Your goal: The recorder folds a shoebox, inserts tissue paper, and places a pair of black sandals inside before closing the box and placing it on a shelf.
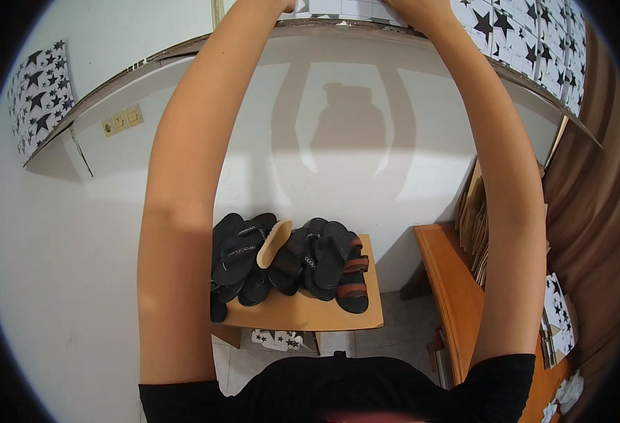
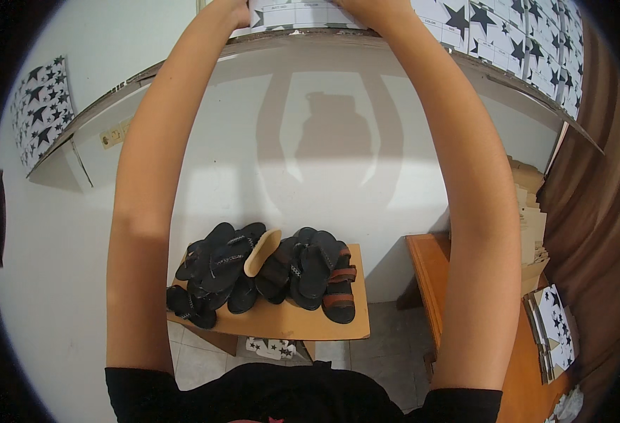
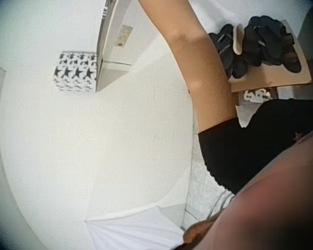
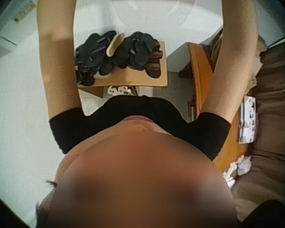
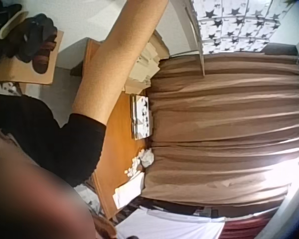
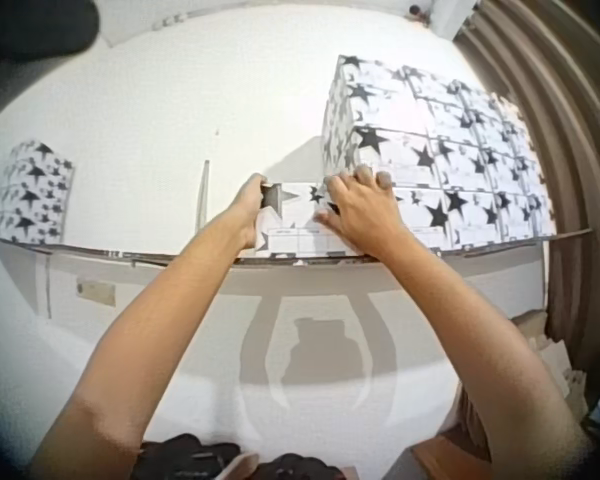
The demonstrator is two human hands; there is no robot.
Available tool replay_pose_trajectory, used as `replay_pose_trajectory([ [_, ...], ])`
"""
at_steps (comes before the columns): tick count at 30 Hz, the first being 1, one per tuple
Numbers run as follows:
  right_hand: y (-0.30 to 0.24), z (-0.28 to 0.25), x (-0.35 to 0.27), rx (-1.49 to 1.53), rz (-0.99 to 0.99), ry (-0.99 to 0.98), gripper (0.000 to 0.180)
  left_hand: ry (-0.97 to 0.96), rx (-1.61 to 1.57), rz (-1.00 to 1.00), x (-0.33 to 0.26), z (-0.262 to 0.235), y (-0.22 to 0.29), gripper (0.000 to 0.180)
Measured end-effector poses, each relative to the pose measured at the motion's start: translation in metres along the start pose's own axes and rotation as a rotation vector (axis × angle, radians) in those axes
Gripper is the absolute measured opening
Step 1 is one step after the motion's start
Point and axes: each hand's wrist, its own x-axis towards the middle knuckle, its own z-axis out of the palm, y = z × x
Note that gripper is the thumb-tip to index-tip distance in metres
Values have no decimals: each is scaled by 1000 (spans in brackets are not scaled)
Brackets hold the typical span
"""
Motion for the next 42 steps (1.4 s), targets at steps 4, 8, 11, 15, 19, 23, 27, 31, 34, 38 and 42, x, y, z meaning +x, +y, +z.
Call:
replay_pose_trajectory([
  [4, 3, 2, -3, 27, 24, -40, 47, -216, -68, 106, -11, 8, -12, 46],
  [8, 3, 1, -4, 19, 40, -54, 47, -9, 551, 350, -44, 16, -3, 55],
  [11, 3, -1, -3, 47, 52, -61, 47, 47, 811, 365, -59, 9, 0, 72],
  [15, 7, -1, -3, 31, 38, -73, 49, -100, 836, 262, -73, 8, 5, 86],
  [19, 5, -3, -3, 83, 31, -30, 43, -123, 836, 332, -65, -2, 1, 85],
  [23, 16, -8, -6, 261, 65, 33, 31, -129, 807, 290, -70, -2, 1, 86],
  [27, 29, -15, -12, 312, 93, 182, 28, -138, 816, 238, -71, -4, 5, 90],
  [31, 39, -24, -24, 305, 177, 68, 38, -172, 822, 254, -71, -6, 7, 91],
  [34, 36, -28, -35, 300, 222, -30, 47, -201, 823, 221, -69, -11, 10, 92],
  [38, 45, -21, -46, 293, 191, -28, 57, -186, 837, 230, -68, -10, 8, 93],
  [42, 46, -19, -50, 271, 205, -34, 55, -152, 841, 258, -68, -7, 4, 98],
])
